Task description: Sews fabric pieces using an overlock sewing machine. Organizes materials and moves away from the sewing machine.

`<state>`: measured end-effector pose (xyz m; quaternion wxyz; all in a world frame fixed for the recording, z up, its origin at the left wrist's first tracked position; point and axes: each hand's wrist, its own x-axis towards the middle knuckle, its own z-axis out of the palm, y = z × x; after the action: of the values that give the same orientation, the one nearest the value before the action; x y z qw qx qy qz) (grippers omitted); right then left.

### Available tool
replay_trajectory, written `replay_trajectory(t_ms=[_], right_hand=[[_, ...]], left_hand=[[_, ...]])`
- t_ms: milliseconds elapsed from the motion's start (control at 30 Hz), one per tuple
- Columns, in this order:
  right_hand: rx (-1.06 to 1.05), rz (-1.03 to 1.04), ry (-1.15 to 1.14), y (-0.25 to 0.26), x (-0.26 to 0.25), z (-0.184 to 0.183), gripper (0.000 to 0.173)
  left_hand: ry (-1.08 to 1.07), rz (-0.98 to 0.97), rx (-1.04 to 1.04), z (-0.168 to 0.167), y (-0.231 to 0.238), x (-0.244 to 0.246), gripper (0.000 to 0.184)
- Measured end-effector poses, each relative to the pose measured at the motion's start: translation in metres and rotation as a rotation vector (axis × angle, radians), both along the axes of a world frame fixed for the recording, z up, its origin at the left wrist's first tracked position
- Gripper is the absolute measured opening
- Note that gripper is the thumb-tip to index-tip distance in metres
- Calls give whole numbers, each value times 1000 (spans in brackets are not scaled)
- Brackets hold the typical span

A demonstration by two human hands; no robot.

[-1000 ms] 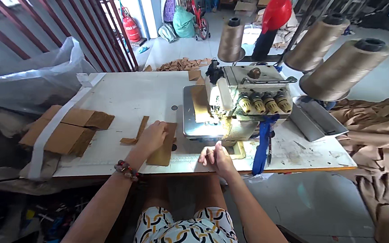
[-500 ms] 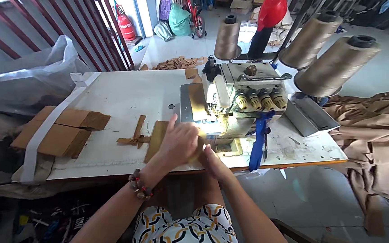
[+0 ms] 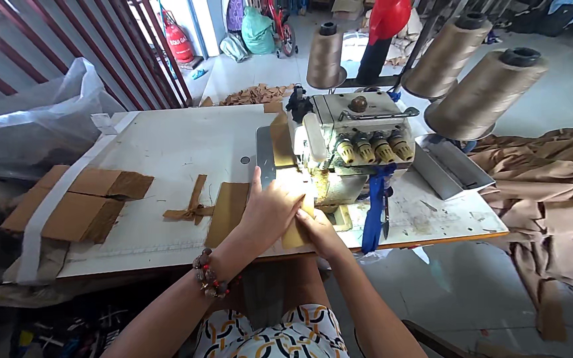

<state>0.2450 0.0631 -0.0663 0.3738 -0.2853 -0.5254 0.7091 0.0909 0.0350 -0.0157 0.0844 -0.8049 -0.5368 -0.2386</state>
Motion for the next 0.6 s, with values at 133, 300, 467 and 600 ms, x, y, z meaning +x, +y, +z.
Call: replay_trajectory(t_ms=[133,300,467,600], right_hand=[[-13,95,110,7,-1,-4,30],[56,220,138,10,-3,-19,46],[105,219,146,8,-2,-33,43],[108,134,195,7,-1,-34,52]], left_hand=[[-8,-12,-51,3,2,-8,25],[-85,-21,-278,29,26,-22,43],[-102,29,-403,32,71,-34,54],[-248,86,-265,25,46,-52,40]])
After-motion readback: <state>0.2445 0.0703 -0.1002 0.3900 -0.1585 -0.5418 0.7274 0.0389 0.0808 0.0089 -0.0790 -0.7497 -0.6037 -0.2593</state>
